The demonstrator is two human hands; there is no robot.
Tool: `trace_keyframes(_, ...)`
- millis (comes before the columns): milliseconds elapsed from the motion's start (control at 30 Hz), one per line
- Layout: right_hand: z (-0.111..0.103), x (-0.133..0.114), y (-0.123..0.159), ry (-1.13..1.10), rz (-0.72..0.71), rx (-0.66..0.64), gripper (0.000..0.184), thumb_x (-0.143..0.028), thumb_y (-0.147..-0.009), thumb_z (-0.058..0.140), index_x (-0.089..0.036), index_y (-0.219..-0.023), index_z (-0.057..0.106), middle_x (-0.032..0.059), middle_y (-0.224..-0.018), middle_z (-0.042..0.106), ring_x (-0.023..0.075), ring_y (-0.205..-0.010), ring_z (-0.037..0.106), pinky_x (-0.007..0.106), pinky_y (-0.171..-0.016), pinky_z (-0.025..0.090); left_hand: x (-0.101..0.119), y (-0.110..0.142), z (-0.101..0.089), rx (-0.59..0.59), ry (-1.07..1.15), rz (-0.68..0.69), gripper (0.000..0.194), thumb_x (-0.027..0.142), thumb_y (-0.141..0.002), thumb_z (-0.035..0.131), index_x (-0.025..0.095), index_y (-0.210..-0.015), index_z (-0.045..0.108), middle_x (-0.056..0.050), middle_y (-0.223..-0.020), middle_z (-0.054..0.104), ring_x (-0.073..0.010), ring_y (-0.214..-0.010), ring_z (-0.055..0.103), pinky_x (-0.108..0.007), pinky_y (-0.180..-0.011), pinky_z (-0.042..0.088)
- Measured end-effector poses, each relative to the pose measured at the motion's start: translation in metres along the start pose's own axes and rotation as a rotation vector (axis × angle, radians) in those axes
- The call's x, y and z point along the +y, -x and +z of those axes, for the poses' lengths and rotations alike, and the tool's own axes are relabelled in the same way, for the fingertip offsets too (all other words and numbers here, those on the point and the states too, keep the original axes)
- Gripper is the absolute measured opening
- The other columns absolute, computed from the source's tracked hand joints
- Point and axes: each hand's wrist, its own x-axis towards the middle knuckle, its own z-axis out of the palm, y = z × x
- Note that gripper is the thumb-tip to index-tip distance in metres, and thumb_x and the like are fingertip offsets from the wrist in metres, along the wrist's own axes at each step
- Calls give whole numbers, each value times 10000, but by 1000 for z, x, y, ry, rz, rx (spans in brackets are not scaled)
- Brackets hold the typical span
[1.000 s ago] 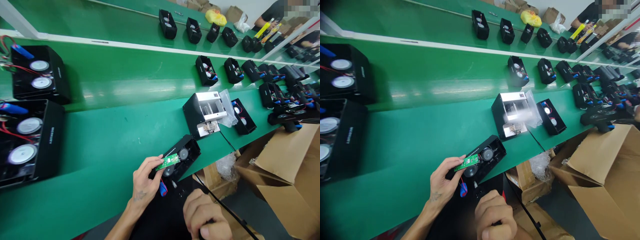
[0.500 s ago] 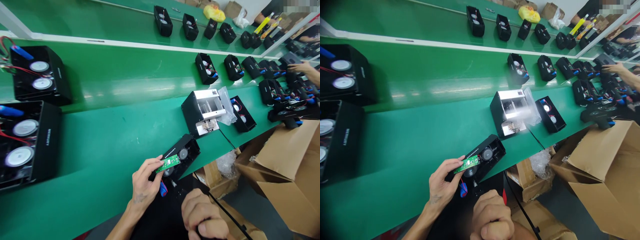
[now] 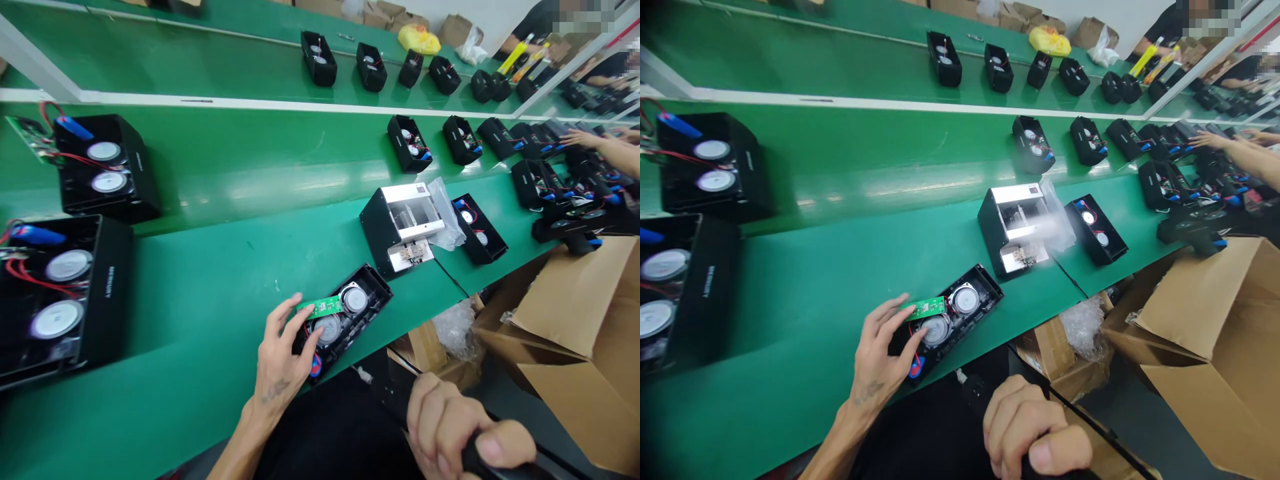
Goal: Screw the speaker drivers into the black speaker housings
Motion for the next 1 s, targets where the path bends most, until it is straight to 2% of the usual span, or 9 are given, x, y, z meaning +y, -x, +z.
trace_keyframes(133, 14, -10, -23, -28, -25, 177, 166, -369, -1009, 702, -317, -1114, 585, -129, -523, 393, 69, -315, 365, 247, -354, 320, 16, 3, -17, -179, -38, 322, 454, 337, -933, 836, 273, -1364, 707, -123, -1386, 719, -438, -1562, 509, -762, -1265, 420)
trace_keyframes(233, 18, -14, -25, -63, 15, 150, 170, -389, -995, 703, -319, -1082, 574, -139, -513, 364, 62, -292, 338, 248, -348, 321, 33, 5, -16, -350, -23, 429, 350, 282, -962, 805, 246, -1299, 718, -72, -1196, 808, -397, -1532, 557, -746, -1277, 418)
trace_keyframes(400, 10, -11, -15, -168, 27, 161, 210, -406, -989, 735, -332, -1101, 573, -144, -499, 375, 67, -272, 345, 242, -315, 319, 52, 9, 1, -347, 100, 463, 183, 100, -1008, 663, 226, -1131, 712, 3, -953, 828, -264, -1296, 753, -615, -1285, 476)
trace_keyframes(533, -9, -1, -22, -290, -155, -228, 94, -331, -1077, 609, -346, -1136, 537, -135, -566, 569, 62, -332, 521, 191, -405, 465, 58, 15, 4, -311, 150, 464, 210, 60, -1004, 628, 201, -1144, 695, -6, -921, 827, -199, -1058, 828, -493, -1163, 606)
trace_keyframes(633, -16, 3, -22, -152, -144, -341, 269, -285, -1023, 704, -391, -1214, 546, -136, -597, 633, 84, -341, 541, 213, -441, 505, 51, 13, -2, -348, 95, 466, 279, 82, -1000, 650, 240, -1220, 716, -21, -1007, 837, -251, -1224, 786, -549, -1191, 582)
trace_keyframes(733, -13, 2, -14, -41, -56, -233, 322, -336, -1037, 704, -409, -1309, 547, -130, -569, 608, 107, -339, 525, 244, -442, 519, 31, 9, -14, -263, -25, 344, 441, 284, -971, 789, 298, -1400, 685, -99, -1332, 778, -381, -1515, 578, -705, -1254, 471)
trace_keyframes(833, -7, 1, -10, -29, -89, -188, 195, -369, -1097, 598, -400, -1288, 577, -120, -562, 590, 101, -358, 532, 235, -453, 517, 5, 12, -24, -146, -53, 53, 801, 484, -895, 871, 317, -1597, 523, -177, -1582, 602, -438, -1529, 546, -707, -1184, 537)
trace_keyframes(933, -6, 5, -14, 22, -59, -175, 216, -368, -1109, 590, -393, -1323, 577, -114, -573, 589, 97, -364, 528, 230, -460, 511, -11, 24, -25, -308, -8, -92, 990, 590, -727, 976, 340, -1576, 533, -180, -1640, 526, -443, -1449, 620, -632, -1084, 635)
trace_keyframes(1000, -9, 9, -18, 82, -36, -287, 259, -444, -1122, 576, -456, -1376, 528, -136, -566, 588, 88, -353, 524, 211, -464, 505, -13, 33, -22, -379, 25, -67, 891, 549, -676, 1017, 341, -1451, 630, -153, -1616, 535, -422, -1433, 636, -596, -1077, 649)
